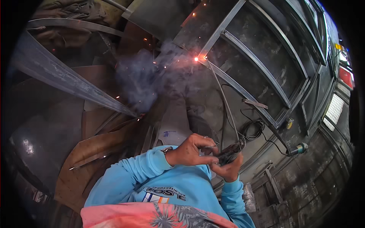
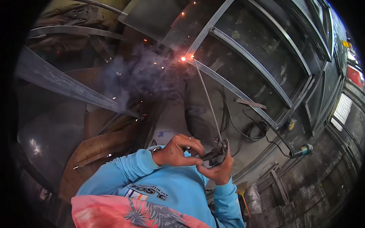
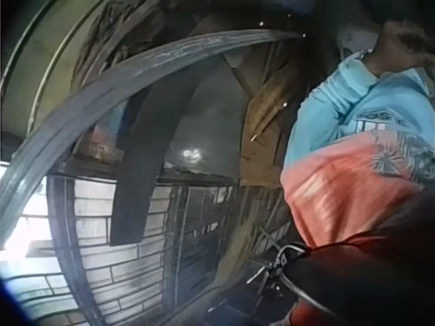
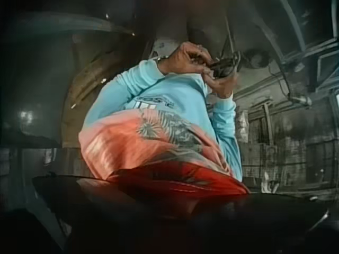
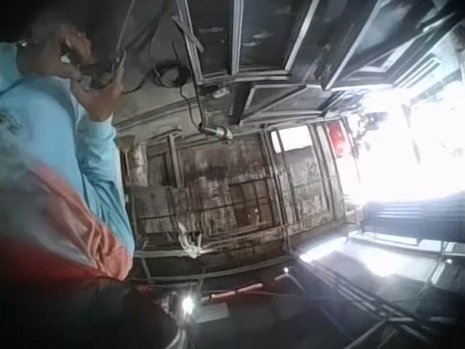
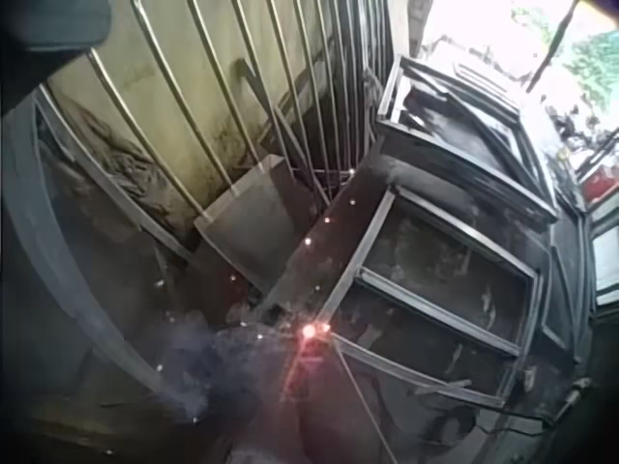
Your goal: Welding joint sections and then using an angle grinder to smooth the welds on metal window frames.
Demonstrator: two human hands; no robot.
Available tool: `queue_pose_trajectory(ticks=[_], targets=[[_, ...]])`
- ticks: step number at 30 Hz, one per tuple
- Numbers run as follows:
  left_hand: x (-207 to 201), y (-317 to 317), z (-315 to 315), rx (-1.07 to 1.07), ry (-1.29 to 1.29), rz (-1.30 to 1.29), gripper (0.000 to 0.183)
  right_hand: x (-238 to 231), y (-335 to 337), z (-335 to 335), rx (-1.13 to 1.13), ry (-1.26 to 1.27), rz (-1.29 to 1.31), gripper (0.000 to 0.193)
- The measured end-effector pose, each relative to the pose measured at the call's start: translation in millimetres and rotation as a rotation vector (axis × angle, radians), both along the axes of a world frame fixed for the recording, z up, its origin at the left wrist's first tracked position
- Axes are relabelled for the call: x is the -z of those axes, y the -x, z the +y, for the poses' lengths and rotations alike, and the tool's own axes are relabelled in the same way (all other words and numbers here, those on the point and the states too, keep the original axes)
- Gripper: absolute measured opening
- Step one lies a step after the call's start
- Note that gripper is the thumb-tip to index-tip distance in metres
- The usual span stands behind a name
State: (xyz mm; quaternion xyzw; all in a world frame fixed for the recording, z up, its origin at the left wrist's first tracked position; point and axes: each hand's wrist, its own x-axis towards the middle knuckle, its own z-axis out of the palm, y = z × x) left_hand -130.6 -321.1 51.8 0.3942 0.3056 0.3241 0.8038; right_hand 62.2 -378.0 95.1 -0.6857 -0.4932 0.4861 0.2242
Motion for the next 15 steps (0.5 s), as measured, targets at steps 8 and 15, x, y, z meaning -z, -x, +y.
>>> queue_pose_trajectory(ticks=[8, 15], targets=[[1.7, 2.2, 1.4, -0.004, 0.007, 0.009, 0.019, 1.7, 2.2, 3.4, 0.018, 0.017, 0.023, 0.076], [4.8, 2.6, 0.9, -0.013, 0.004, -0.025, 0.014, 2.4, 4.9, 4.9, 0.007, -0.027, -0.018, 0.063]])
